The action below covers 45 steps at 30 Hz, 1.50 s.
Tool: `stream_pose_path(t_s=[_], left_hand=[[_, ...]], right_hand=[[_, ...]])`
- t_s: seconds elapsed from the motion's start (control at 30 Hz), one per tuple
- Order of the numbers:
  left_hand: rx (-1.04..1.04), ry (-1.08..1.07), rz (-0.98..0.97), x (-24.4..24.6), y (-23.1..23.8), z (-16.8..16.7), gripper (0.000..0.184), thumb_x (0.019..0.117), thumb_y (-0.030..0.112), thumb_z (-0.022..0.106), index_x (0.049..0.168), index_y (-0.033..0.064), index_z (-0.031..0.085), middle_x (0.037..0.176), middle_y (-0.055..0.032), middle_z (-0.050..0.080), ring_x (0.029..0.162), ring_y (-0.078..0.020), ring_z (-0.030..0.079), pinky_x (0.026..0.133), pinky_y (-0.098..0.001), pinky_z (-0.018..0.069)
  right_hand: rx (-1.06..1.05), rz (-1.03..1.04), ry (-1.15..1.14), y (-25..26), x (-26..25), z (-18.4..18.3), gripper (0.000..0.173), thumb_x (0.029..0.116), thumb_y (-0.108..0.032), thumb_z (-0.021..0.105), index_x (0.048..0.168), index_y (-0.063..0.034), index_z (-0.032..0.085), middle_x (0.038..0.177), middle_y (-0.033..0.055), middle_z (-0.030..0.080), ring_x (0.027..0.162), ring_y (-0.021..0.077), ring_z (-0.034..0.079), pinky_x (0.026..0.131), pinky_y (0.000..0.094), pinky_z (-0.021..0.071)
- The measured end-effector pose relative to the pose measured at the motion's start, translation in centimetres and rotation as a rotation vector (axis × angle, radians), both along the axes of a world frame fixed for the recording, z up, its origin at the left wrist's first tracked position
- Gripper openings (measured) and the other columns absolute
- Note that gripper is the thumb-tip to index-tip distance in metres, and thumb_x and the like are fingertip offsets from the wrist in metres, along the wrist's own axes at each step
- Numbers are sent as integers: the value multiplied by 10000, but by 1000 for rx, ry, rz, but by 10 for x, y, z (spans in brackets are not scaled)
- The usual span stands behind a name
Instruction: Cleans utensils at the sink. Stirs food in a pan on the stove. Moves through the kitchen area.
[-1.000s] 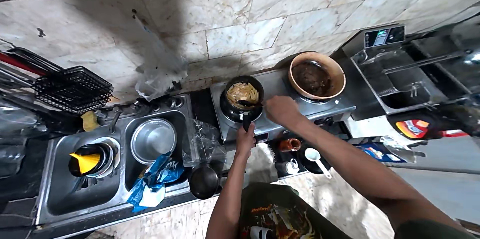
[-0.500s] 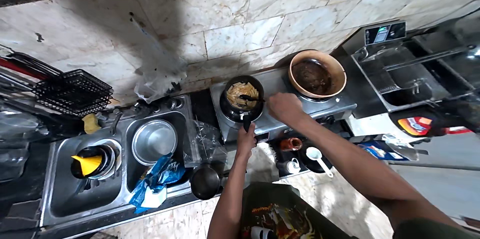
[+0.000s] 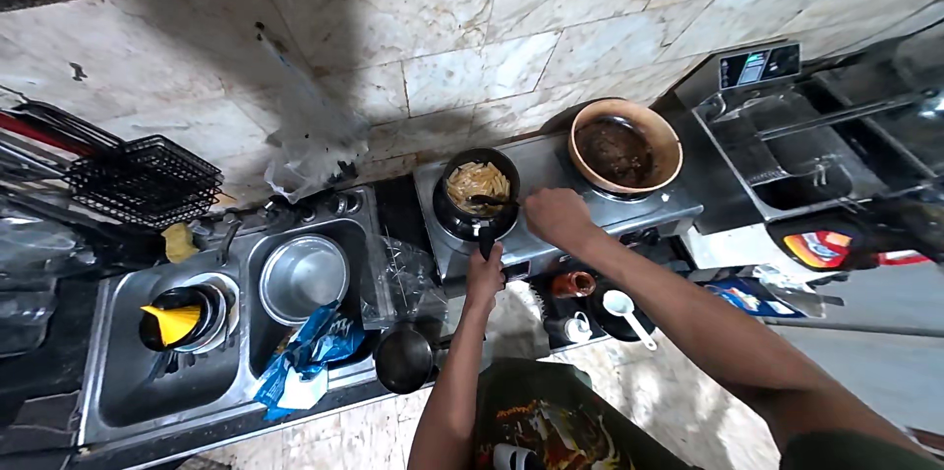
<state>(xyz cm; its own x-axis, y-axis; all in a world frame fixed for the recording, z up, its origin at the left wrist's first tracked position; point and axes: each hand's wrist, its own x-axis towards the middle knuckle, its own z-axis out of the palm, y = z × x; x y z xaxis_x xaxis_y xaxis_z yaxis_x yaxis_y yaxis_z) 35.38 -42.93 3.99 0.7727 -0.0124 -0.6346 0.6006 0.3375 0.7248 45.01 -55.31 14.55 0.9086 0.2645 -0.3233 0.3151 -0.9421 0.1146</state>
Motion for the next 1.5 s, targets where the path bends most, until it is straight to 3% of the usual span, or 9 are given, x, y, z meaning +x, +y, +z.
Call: stream_pose_path(t_s=[0.27, 0.47, 0.63, 0.8, 0.93, 1.1, 1.23, 1.33, 1.5], left_hand=[[0, -5, 1, 1, -1, 1, 269, 1076, 325, 548, 1097, 59, 518, 638, -4, 451, 438, -99, 401, 404, -239, 381], [12, -6, -11, 0, -1, 1, 282, 1079, 341, 536, 1123, 63, 520, 652, -1, 453, 452, -98, 399, 413, -243, 381], [9, -9, -8, 0, 1, 2, 279, 1081, 333, 535, 1122, 58, 518, 647, -2, 455, 448, -96, 405, 409, -239, 382], [3, -7, -9, 0, 1, 1, 272, 1078, 332, 543, 1110, 62, 519, 636, 1, 448, 440, -95, 398, 402, -235, 374], [1, 7, -11, 0, 2, 1, 277, 1078, 340, 540, 1109, 67, 514, 637, 3, 437, 435, -92, 386, 401, -235, 371], [2, 12, -16, 1, 3, 2, 282, 1076, 342, 543, 1120, 64, 520, 642, -1, 443, 442, -96, 395, 407, -238, 378], [10, 5, -18, 1, 3, 3, 283, 1079, 340, 539, 1117, 60, 517, 642, 3, 439, 444, -95, 393, 404, -235, 374], [16, 9, -20, 1, 2, 2, 294, 1074, 346, 548, 1136, 60, 522, 649, -3, 449, 449, -101, 401, 409, -242, 383], [9, 11, -20, 1, 3, 2, 284, 1078, 344, 539, 1090, 62, 515, 633, 6, 439, 440, -90, 390, 404, -236, 372]], right_hand=[[67, -71, 47, -5, 4, 18, 240, 986, -281, 616, 866, -93, 704, 836, 159, 693, 794, 389, 698, 614, 592, 533], [129, 56, -71, 13, 2, 7, 154, 978, -217, 622, 1030, -109, 719, 935, 155, 689, 787, 382, 692, 599, 577, 546], [113, 23, 9, 27, 11, -15, 128, 927, -136, 643, 1015, -81, 719, 1004, 169, 696, 834, 392, 698, 620, 588, 553], [12, -46, 55, 33, 10, 10, 89, 921, -141, 660, 927, -68, 711, 925, 185, 699, 808, 406, 694, 604, 594, 535], [12, -2, -61, 34, 9, 12, 163, 904, -93, 679, 1060, -80, 724, 1030, 183, 678, 772, 392, 679, 579, 558, 538], [65, 80, -18, 26, 14, -19, 159, 922, -71, 657, 1066, -64, 726, 1111, 194, 673, 787, 404, 683, 620, 576, 559], [62, 41, -72, 13, 13, 4, 91, 902, -114, 695, 985, -94, 728, 971, 174, 695, 750, 398, 681, 569, 586, 528], [79, -80, -125, 7, 17, -3, 150, 899, -94, 708, 1049, -87, 709, 988, 188, 672, 748, 408, 672, 538, 578, 527], [80, -59, -17, 3, 21, -15, 108, 921, -124, 677, 1002, -63, 715, 978, 186, 692, 825, 409, 694, 630, 602, 551]])
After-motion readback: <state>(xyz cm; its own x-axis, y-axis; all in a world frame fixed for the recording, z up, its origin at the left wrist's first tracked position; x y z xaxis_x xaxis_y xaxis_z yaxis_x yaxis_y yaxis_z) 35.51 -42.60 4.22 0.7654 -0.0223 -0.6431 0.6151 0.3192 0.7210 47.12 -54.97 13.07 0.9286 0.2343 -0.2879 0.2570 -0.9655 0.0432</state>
